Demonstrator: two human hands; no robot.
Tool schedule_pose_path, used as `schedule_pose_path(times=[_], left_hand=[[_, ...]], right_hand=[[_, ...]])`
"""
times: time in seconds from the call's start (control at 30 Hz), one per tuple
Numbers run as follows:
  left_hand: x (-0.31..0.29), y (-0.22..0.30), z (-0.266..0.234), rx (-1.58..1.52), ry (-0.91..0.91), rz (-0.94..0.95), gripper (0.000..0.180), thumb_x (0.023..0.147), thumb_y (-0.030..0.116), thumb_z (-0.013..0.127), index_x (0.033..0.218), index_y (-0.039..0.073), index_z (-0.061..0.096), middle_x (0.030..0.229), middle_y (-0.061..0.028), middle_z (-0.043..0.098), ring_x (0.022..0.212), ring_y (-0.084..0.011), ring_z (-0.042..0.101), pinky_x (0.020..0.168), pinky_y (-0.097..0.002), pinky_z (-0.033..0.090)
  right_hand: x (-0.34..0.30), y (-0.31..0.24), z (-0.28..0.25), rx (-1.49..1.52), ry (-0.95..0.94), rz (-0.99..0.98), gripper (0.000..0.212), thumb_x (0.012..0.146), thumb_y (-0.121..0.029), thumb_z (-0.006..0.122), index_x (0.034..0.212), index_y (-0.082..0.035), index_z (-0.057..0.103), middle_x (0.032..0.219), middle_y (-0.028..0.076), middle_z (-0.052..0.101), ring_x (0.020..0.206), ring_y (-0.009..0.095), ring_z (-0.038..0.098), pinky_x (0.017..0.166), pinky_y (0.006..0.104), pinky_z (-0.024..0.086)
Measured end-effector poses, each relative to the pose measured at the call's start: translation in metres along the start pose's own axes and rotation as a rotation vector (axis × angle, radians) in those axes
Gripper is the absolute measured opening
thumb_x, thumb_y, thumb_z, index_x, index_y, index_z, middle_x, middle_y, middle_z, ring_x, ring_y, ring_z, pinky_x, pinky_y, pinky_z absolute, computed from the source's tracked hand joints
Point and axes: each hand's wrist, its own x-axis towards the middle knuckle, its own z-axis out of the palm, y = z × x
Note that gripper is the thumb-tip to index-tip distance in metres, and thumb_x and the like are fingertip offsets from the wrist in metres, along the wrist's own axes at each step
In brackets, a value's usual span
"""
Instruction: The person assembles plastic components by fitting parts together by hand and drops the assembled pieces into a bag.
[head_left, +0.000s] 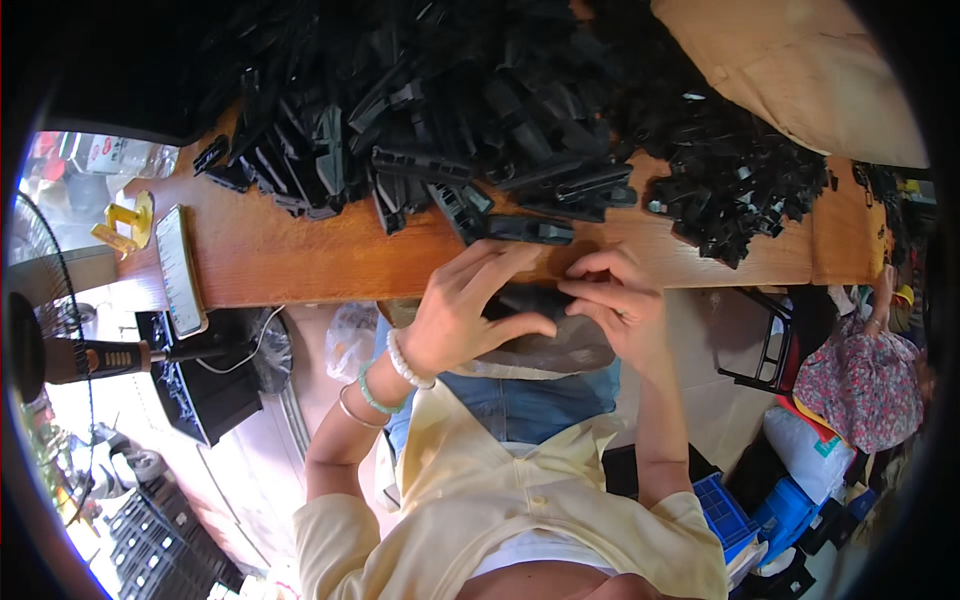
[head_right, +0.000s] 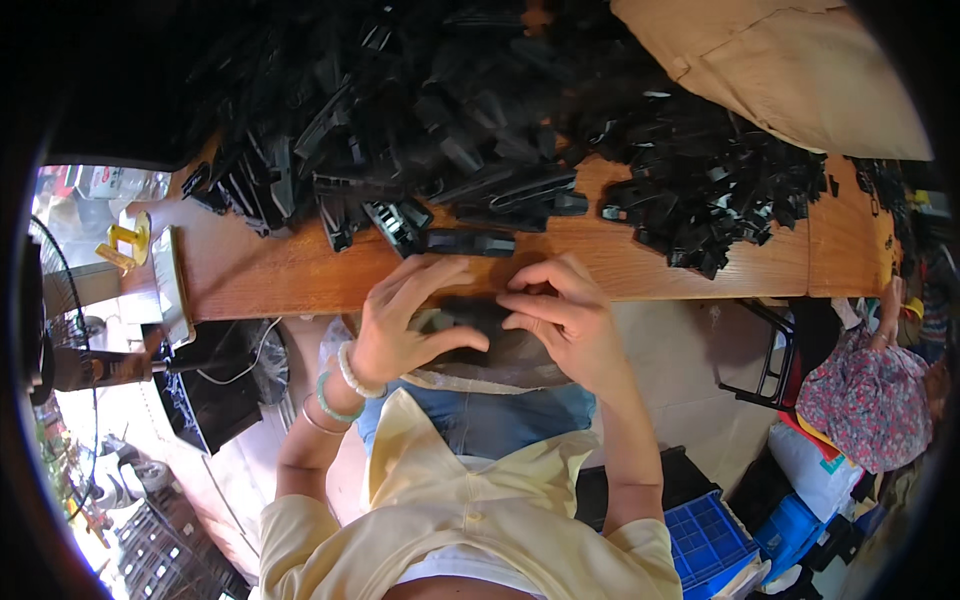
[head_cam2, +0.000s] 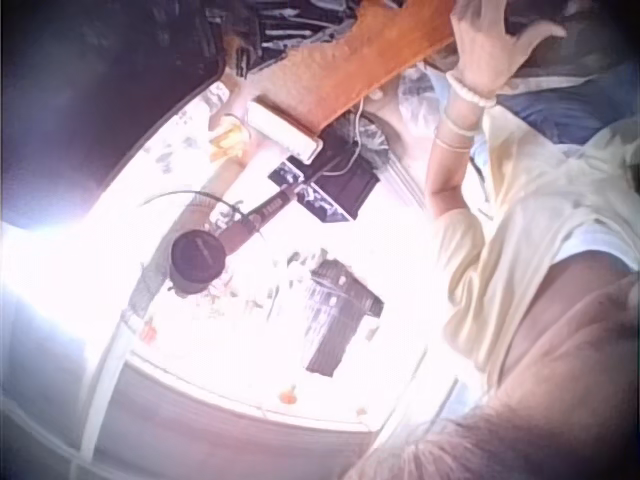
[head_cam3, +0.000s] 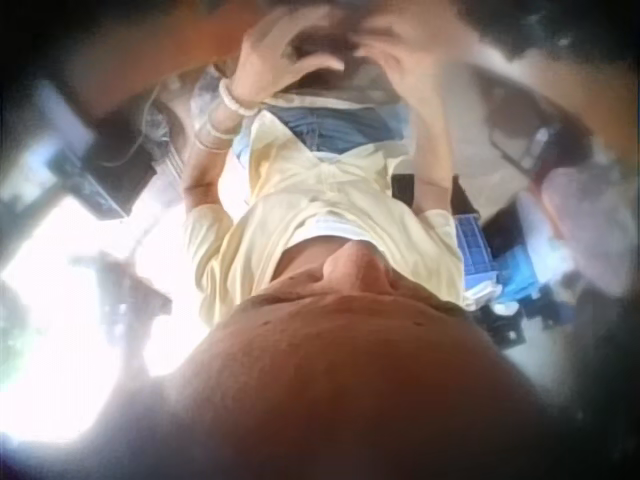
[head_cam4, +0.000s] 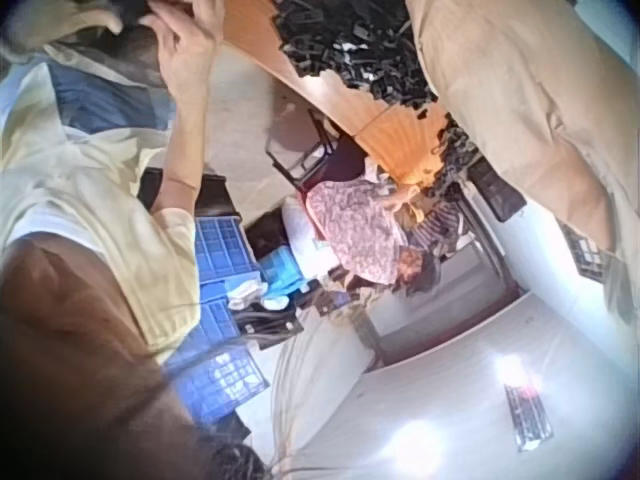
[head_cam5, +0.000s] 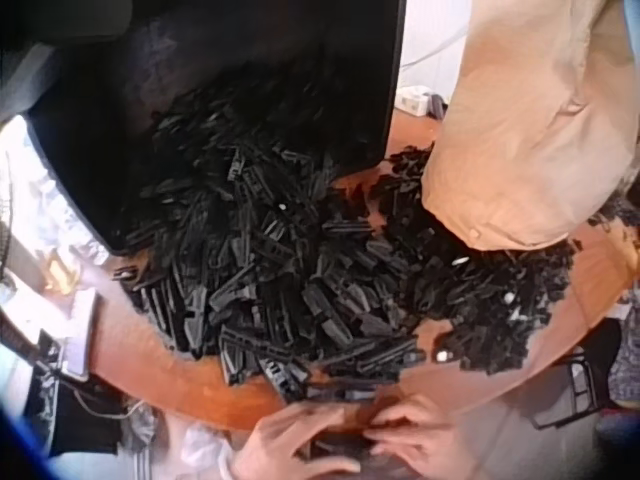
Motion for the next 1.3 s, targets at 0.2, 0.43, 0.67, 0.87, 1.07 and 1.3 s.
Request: schedule_pose_path(times=[0.2, 0.43, 0.67, 0.87, 1.07, 1.3], left_hand=[[0.02, 0.008, 0.019, 0.485, 0.065, 0.095, 0.045, 0.071, 0.019, 0.079, 0.106, -0.002, 0.062, 0.105, -0.0113, 0.058, 0.074, -0.0248, 0.061, 0.061, -0.0305, 0.052], [0.001, 0.012, 0.026, 0.47, -0.046, 0.161, 0.033, 0.074, 0.015, 0.077, 0.098, 0.0, 0.061, 0.1, -0.011, 0.057, 0.074, -0.024, 0.06, 0.061, -0.0316, 0.052], [-0.002, 0.008, 0.01, 0.293, 0.055, 0.108, 0.024, 0.071, -0.001, 0.074, 0.093, -0.001, 0.064, 0.104, -0.0144, 0.06, 0.077, -0.0283, 0.059, 0.063, -0.0335, 0.051], [0.001, 0.006, 0.004, 0.306, 0.002, 0.041, 0.025, 0.072, 0.002, 0.074, 0.094, -0.003, 0.064, 0.094, -0.0112, 0.06, 0.077, -0.029, 0.058, 0.065, -0.0364, 0.05], [0.003, 0.002, 0.008, 0.217, -0.036, 0.061, 0.025, 0.072, 0.001, 0.073, 0.094, -0.004, 0.063, 0.092, -0.0114, 0.059, 0.076, -0.0285, 0.06, 0.062, -0.0364, 0.05], [0.004, -0.007, 0.011, 0.083, -0.039, 0.094, 0.028, 0.072, -0.003, 0.073, 0.099, -0.006, 0.062, 0.096, -0.0152, 0.059, 0.077, -0.0313, 0.06, 0.064, -0.038, 0.051]], right_hand=[[0.016, 0.009, -0.03, -0.505, 0.483, 0.015, 0.026, 0.073, 0.003, 0.075, 0.097, -0.005, 0.071, 0.098, 0.004, 0.06, 0.086, 0.022, 0.057, 0.072, 0.0344, 0.046], [0.017, 0.018, -0.036, -0.712, 0.346, -0.039, 0.02, 0.076, -0.001, 0.075, 0.093, -0.006, 0.067, 0.103, 0.003, 0.059, 0.086, 0.022, 0.056, 0.079, 0.0361, 0.043], [0.004, 0.005, -0.003, 0.227, 0.429, 0.261, 0.023, 0.083, 0.004, 0.069, 0.104, -0.002, 0.066, 0.102, 0.006, 0.06, 0.082, 0.011, 0.059, 0.069, 0.0224, 0.047], [-0.005, -0.001, -0.014, -0.243, 0.309, 0.142, 0.03, 0.078, 0.0, 0.073, 0.107, -0.002, 0.067, 0.096, 0.007, 0.06, 0.083, 0.015, 0.058, 0.072, 0.0272, 0.046], [-0.01, -0.009, -0.008, 0.075, 0.158, 0.208, 0.031, 0.074, 0.0, 0.074, 0.104, -0.002, 0.068, 0.09, 0.008, 0.062, 0.082, 0.022, 0.057, 0.074, 0.03, 0.044], [-0.009, -0.003, -0.02, -0.039, 0.065, 0.093, 0.032, 0.071, 0.002, 0.075, 0.103, 0.0, 0.071, 0.088, 0.006, 0.061, 0.082, 0.021, 0.054, 0.071, 0.031, 0.043]])
